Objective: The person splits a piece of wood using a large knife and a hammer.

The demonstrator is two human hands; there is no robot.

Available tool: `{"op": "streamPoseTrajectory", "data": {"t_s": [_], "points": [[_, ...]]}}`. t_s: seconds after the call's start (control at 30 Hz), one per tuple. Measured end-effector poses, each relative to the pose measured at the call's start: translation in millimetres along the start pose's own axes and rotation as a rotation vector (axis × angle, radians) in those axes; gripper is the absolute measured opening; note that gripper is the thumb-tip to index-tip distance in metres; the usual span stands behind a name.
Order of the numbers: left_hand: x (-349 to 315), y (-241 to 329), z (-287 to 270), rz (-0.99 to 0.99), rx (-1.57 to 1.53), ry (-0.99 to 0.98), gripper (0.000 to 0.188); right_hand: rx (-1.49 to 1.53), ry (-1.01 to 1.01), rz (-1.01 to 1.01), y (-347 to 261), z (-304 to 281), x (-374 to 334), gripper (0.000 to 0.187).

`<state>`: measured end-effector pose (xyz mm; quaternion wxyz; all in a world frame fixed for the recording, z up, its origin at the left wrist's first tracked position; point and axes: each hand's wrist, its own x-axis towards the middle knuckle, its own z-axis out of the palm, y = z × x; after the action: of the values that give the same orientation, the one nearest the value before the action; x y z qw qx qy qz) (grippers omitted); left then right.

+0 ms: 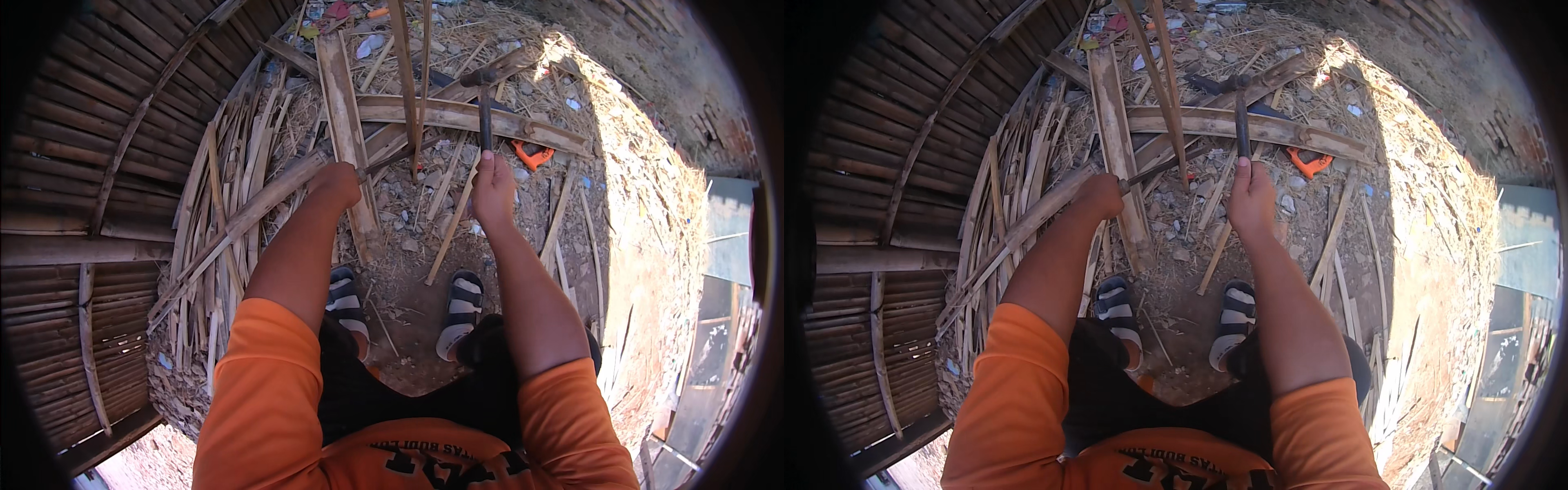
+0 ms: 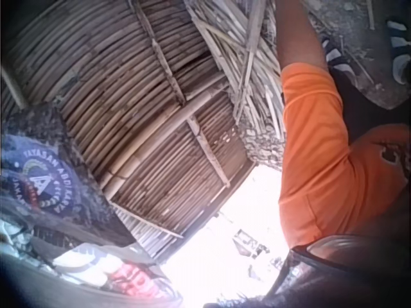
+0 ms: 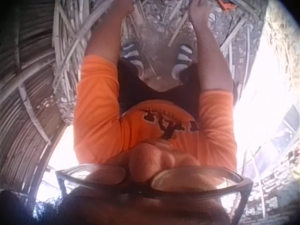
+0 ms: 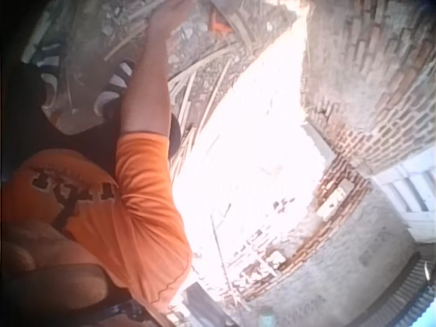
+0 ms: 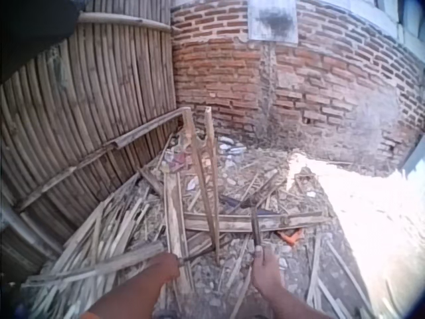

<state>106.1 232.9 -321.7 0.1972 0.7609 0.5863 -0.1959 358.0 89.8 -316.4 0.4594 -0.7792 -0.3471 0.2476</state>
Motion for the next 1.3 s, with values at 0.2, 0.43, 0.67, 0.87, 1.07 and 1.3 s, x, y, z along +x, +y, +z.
{"op": "streamPoseTrajectory", "data": {"t_s": [0.2,0.43,0.67,0.87,1.07,1.3], "points": [[-2,-2,2,0.005,0.040,-0.021,0.034,-0.403,-0.192,0.099,33,6,-20,0.060],[-8,2,2,0.029,-0.030,0.019,0.031,-0.068,-0.042,-0.042,-2,8,-18,0.050],[-14,12,5,0.005,-0.022,0.024,0.032,-0.174,-0.138,0.037,35,8,-16,0.050],[-8,9,7,0.032,-0.014,0.027,0.026,-0.075,0.008,-0.025,18,10,-9,0.052],[-9,9,12,-0.006,-0.004,0.027,0.030,-0.277,-0.126,0.010,45,17,-25,0.054],[-2,3,12,0.011,-0.013,0.012,0.030,-0.093,-0.053,-0.046,13,14,-14,0.053]]}}
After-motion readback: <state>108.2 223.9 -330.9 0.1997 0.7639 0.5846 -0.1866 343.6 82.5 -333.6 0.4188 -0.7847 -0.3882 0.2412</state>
